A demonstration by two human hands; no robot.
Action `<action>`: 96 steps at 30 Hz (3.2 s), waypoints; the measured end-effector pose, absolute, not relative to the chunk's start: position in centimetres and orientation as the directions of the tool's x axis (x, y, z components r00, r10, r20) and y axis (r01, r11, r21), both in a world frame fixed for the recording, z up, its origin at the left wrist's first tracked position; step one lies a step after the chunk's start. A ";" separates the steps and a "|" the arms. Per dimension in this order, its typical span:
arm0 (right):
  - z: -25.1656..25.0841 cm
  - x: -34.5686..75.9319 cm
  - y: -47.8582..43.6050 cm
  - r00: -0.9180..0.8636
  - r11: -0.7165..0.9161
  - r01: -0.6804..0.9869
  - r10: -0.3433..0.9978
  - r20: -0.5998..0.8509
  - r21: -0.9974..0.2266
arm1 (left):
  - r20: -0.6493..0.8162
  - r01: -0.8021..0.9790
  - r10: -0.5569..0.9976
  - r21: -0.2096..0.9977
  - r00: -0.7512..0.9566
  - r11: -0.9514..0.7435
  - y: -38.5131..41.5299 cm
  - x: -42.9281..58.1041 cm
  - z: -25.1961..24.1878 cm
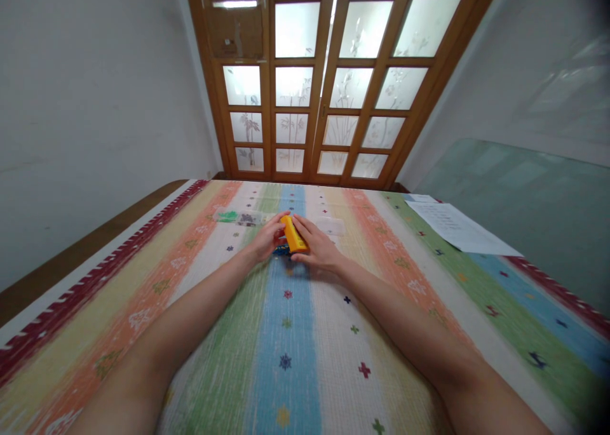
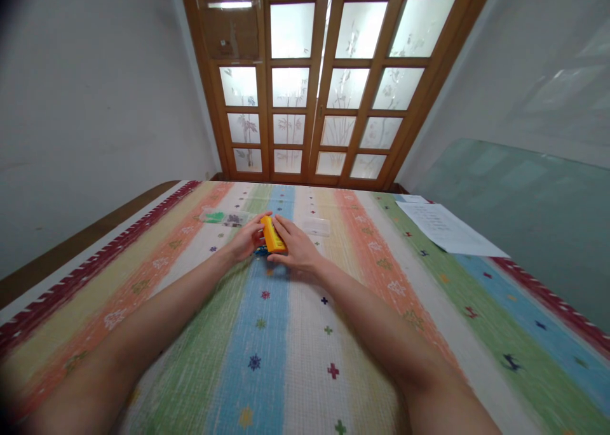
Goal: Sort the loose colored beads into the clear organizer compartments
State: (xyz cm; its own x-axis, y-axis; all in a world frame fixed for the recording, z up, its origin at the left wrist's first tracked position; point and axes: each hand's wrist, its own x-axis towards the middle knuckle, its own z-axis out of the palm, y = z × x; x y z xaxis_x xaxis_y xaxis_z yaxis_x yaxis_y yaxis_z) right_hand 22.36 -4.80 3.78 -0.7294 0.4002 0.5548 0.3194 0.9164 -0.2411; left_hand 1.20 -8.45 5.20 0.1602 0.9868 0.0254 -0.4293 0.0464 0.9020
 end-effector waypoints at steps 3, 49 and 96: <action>3.6 22.0 -5.1 -0.718 0.910 0.356 0.411 0.561 -0.211 | 0.058 -0.417 0.986 0.909 0.156 0.013 -8.3 1.4 5.1; 2.7 14.4 0.6 -0.600 0.757 0.622 0.625 0.499 -0.200 | 0.347 0.411 0.909 0.882 -0.231 -0.232 -3.6 -6.0 -0.7; 1.4 19.7 -2.8 -0.557 0.796 0.482 0.600 0.574 -0.365 | 0.374 0.543 0.885 0.699 0.278 -0.466 -8.1 -4.0 6.0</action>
State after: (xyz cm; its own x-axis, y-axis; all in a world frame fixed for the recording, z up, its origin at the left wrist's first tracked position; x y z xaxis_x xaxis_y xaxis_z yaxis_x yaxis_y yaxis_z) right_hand 19.68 -2.85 1.39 -0.5566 0.6004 0.5742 0.4821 0.7963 -0.3653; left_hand -3.98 -8.10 6.04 0.2777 0.8847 0.3745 0.5427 -0.4661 0.6987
